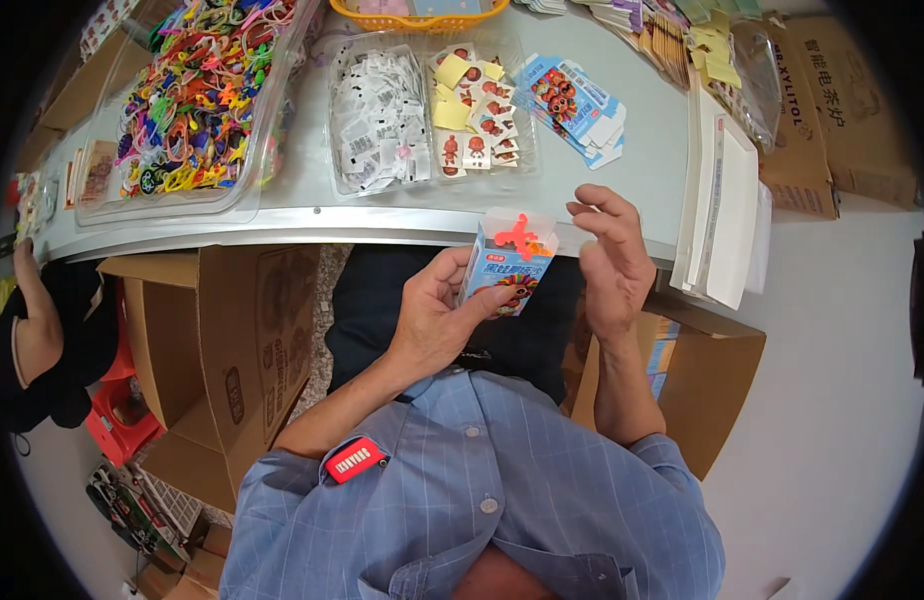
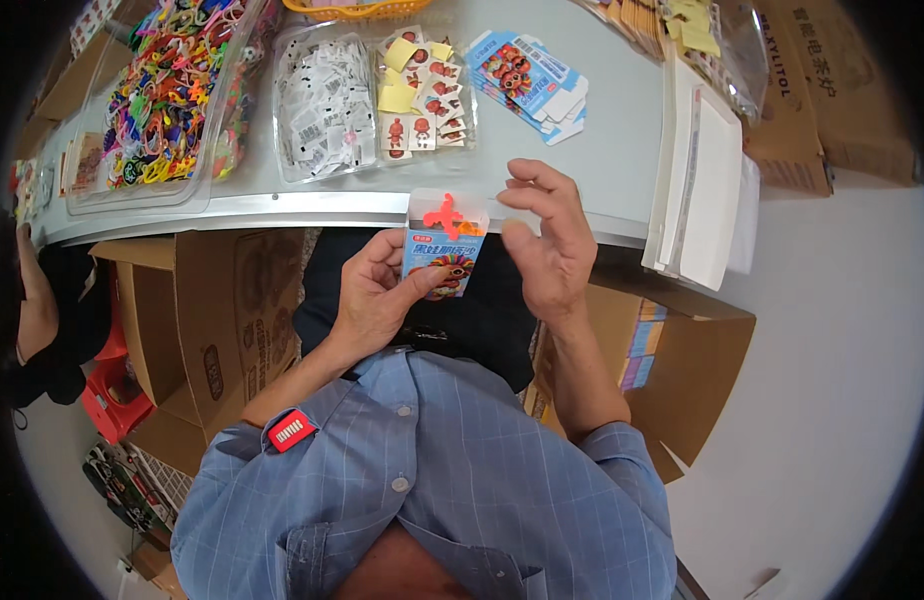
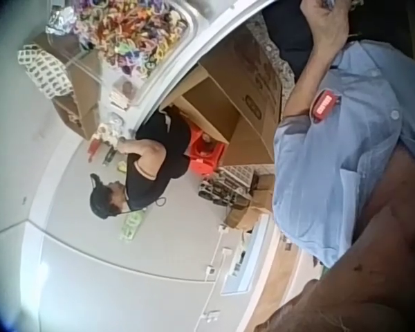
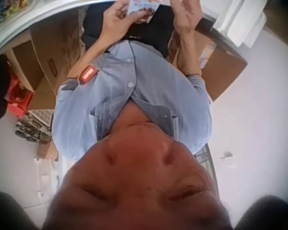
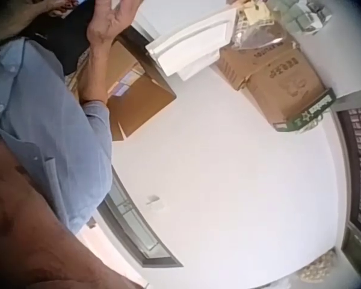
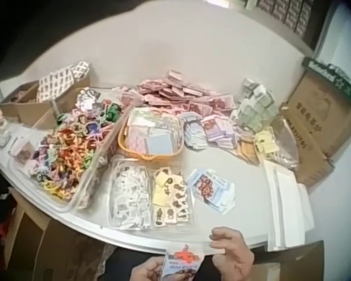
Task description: Organizing and packaging small colorful products into bags and boxes at a workstation.
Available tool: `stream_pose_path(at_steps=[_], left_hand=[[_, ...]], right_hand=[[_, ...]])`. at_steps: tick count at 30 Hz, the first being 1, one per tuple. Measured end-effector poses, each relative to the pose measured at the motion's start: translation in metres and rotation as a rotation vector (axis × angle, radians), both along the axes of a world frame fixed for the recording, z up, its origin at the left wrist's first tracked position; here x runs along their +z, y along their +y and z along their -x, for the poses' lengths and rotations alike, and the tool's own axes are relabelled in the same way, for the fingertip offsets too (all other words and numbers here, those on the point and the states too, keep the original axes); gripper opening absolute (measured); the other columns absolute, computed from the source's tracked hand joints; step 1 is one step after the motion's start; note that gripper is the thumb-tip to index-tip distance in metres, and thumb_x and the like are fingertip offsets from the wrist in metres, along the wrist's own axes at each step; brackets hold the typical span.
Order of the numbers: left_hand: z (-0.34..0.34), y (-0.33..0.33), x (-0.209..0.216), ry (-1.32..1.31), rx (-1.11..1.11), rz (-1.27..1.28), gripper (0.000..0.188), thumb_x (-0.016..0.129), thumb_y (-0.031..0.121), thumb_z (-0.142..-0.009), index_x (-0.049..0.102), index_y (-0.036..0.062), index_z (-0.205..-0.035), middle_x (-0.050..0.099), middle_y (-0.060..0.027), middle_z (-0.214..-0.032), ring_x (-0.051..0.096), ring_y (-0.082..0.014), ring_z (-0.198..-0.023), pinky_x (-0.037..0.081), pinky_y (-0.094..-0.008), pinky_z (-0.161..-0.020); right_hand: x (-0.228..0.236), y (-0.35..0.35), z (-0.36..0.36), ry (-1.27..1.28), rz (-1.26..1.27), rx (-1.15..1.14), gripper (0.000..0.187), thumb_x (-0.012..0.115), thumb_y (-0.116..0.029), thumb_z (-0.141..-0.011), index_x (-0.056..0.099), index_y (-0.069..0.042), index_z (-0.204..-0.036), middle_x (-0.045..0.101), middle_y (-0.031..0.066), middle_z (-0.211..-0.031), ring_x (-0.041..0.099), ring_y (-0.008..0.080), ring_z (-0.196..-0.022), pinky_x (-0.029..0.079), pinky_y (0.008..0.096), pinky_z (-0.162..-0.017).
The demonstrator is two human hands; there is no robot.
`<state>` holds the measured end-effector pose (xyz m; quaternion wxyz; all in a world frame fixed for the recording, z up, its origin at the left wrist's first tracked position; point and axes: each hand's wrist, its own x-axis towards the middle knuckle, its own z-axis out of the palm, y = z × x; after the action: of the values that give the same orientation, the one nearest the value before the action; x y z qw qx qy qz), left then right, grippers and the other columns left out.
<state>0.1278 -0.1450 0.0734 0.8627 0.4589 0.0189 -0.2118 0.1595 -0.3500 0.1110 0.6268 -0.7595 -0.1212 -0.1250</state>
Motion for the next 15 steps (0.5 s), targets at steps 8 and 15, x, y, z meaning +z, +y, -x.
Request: stream_pose_path(at_steps=[8, 15], left_hand=[[0.002, -0.001, -0.001, -0.102, 0.008, -0.05, 0.039, 0.069, 0.0, -0.095, 0.054, -0.0045, -0.13, 0.07, -0.0113, -0.114, 0.067, -0.0132, -0.103, 0.055, -0.0276, -0.092], [0.003, 0.009, -0.008, -0.153, -0.076, -0.154, 0.041, 0.072, 0.003, -0.093, 0.056, -0.0023, -0.13, 0.07, -0.0099, -0.112, 0.066, -0.0119, -0.103, 0.054, -0.0261, -0.09]], right_hand=[[0.024, 0.012, -0.005, 0.074, 0.432, 0.055, 0.014, 0.073, -0.009, -0.088, 0.074, -0.004, -0.1, 0.06, 0.015, -0.133, 0.051, 0.0327, -0.133, 0.04, 0.0436, -0.109], [0.036, 0.003, -0.016, 0.029, 0.547, 0.355, 0.014, 0.065, -0.007, -0.093, 0.074, -0.005, -0.105, 0.061, 0.0149, -0.134, 0.048, 0.0347, -0.137, 0.039, 0.0434, -0.109]])
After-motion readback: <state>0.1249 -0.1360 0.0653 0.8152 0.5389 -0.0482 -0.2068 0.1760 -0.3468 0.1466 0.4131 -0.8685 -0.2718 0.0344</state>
